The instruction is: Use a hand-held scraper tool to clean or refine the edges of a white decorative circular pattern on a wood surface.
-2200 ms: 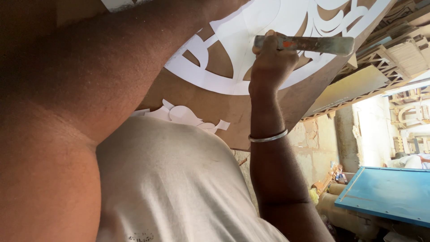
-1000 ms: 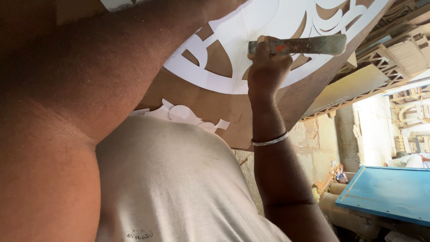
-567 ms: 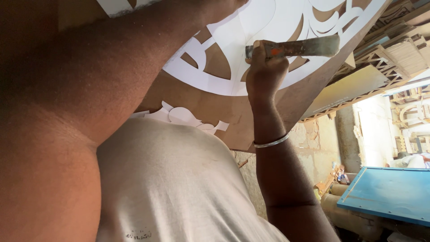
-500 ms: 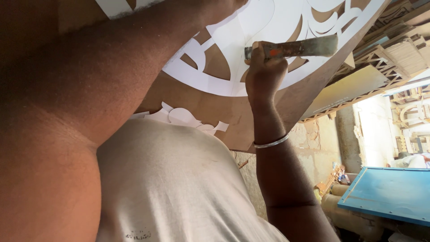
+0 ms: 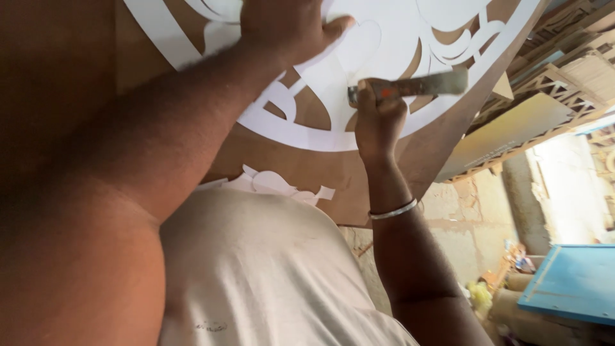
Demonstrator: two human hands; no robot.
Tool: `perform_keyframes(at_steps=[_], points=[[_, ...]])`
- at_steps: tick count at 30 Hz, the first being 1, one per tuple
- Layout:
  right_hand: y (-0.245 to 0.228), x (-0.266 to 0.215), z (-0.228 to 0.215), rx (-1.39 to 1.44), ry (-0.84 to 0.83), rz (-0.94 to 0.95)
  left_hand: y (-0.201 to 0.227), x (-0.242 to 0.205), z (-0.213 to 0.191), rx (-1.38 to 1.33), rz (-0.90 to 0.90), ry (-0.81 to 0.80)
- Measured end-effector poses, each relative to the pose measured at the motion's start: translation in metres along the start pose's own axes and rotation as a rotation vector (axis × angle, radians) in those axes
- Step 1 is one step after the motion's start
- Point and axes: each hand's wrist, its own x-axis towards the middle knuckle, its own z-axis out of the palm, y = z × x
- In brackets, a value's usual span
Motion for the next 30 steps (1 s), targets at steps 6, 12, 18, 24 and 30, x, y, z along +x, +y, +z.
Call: perform_keyframes(at_steps=[6,12,18,24,30], points=[[0.007,-0.004,0.0,0.154,0.047,0.082,-0.002,-0.005,-0.01,0.085,0.237,0.065],[0.011,-0.004,0.0,0.385,0.031,0.072,-0.001,-0.002,-0.018,0.082,0.37,-0.138],[0.005,-0.002,0.004,0.493,0.052,0.085,0.002,-0.001,-0.012,0.116,0.587,-0.209],[-0.016,-0.003,0.007,0.269,0.151,0.077,-0.005,-0.006,0.002,0.155,0.595,-0.139],[-0.007,-0.001,0.008,-0.108,0.098,0.032,0.005,0.001,-0.016,0.152,0.619,-0.184]])
